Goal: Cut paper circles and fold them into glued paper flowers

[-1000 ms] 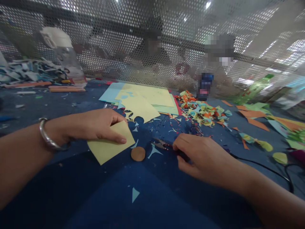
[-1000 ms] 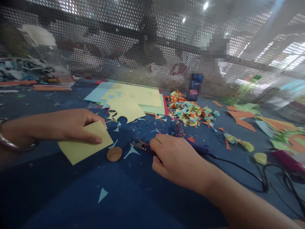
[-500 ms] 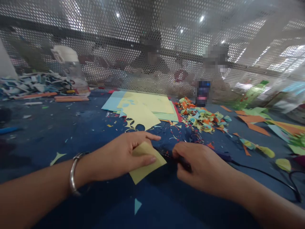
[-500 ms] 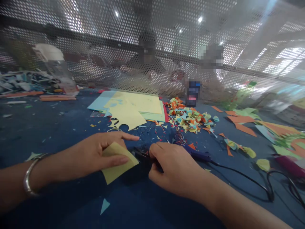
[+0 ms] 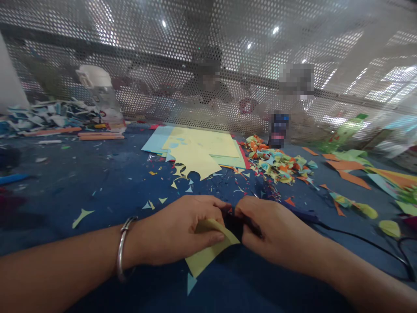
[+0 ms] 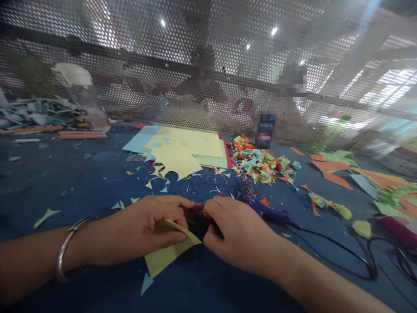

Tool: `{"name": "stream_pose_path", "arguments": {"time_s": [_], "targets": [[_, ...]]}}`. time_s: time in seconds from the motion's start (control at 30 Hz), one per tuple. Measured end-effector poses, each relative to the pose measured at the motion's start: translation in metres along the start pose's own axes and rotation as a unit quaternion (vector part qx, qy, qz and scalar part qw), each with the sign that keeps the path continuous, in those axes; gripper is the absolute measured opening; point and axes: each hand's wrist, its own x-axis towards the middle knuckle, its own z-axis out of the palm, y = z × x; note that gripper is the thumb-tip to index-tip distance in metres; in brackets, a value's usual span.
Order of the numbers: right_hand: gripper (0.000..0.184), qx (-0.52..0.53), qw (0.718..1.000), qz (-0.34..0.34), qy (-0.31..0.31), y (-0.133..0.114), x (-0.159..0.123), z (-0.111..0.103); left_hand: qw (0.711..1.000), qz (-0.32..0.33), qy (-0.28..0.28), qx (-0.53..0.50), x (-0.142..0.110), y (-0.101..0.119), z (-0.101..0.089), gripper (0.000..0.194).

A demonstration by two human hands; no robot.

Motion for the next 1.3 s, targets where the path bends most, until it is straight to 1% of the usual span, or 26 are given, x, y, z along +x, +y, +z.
{"name": "stream_pose_path", "arguments": {"time_s": [0.13, 0.27, 0.33, 0.43, 0.47, 0.53, 0.6, 0.63, 0.7, 0.77, 0.8, 0.87, 0.97, 1.03, 1.17, 1.3], "targets": [[0.011, 0.006, 1.0, -0.001, 0.005, -0.001, 0.001, 0.0, 1.0, 0.015, 0.02, -0.002, 0.001, 0.003, 0.003, 0.011], [0.01, 0.014, 0.999, -0.026, 0.036, 0.0, 0.003, 0.003, 0.999, 0.015, 0.039, 0.018, 0.0, 0.009, 0.003, 0.016], [0.011, 0.041, 0.998, -0.025, 0.05, 0.001, 0.003, 0.004, 0.998, 0.015, 0.041, 0.035, -0.001, 0.012, 0.003, 0.019], [0.009, 0.098, 0.993, 0.0, 0.071, 0.001, 0.001, 0.005, 0.997, 0.023, 0.046, 0.054, -0.003, 0.013, 0.003, 0.022], [0.011, 0.115, 0.99, 0.009, 0.079, 0.001, 0.001, 0.005, 0.997, 0.026, 0.051, 0.056, -0.003, 0.013, 0.003, 0.022], [0.023, 0.144, 0.984, 0.024, 0.1, -0.001, -0.001, 0.004, 0.996, 0.03, 0.061, 0.053, -0.004, 0.012, 0.003, 0.022], [0.036, 0.147, 0.98, 0.038, 0.128, -0.002, -0.002, 0.002, 0.996, 0.025, 0.076, 0.038, -0.004, 0.012, 0.003, 0.02], [0.037, 0.135, 0.98, 0.04, 0.143, -0.001, -0.002, 0.001, 0.996, 0.02, 0.087, 0.028, -0.004, 0.013, 0.003, 0.02], [0.03, 0.102, 0.979, 0.036, 0.172, 0.001, -0.002, 0.0, 0.992, -0.008, 0.124, -0.001, -0.004, 0.014, 0.002, 0.018], [0.023, 0.09, 0.978, 0.026, 0.187, 0.003, -0.003, -0.002, 0.981, -0.07, 0.17, -0.052, -0.004, 0.014, 0.0, 0.019], [0.022, 0.093, 0.977, 0.025, 0.19, 0.004, -0.003, -0.002, 0.973, -0.111, 0.183, -0.09, -0.004, 0.014, 0.0, 0.023], [0.025, 0.111, 0.976, 0.033, 0.183, 0.004, -0.004, -0.003, 0.952, -0.186, 0.177, -0.166, -0.003, 0.013, -0.001, 0.032], [0.029, 0.138, 0.977, 0.032, 0.159, 0.001, -0.005, -0.003, 0.929, -0.25, 0.139, -0.236, 0.0, 0.012, 0.0, 0.031], [0.033, 0.154, 0.977, 0.023, 0.143, -0.001, -0.005, -0.002, 0.922, -0.263, 0.127, -0.255, 0.001, 0.013, 0.001, 0.027], [0.036, 0.182, 0.976, 0.007, 0.12, -0.002, -0.006, 0.001, 0.91, -0.259, 0.119, -0.3, 0.003, 0.015, 0.003, 0.021], [0.035, 0.194, 0.975, 0.012, 0.111, -0.002, -0.007, -0.001, 0.88, -0.258, 0.121, -0.38, 0.003, 0.011, 0.001, 0.022]]}}
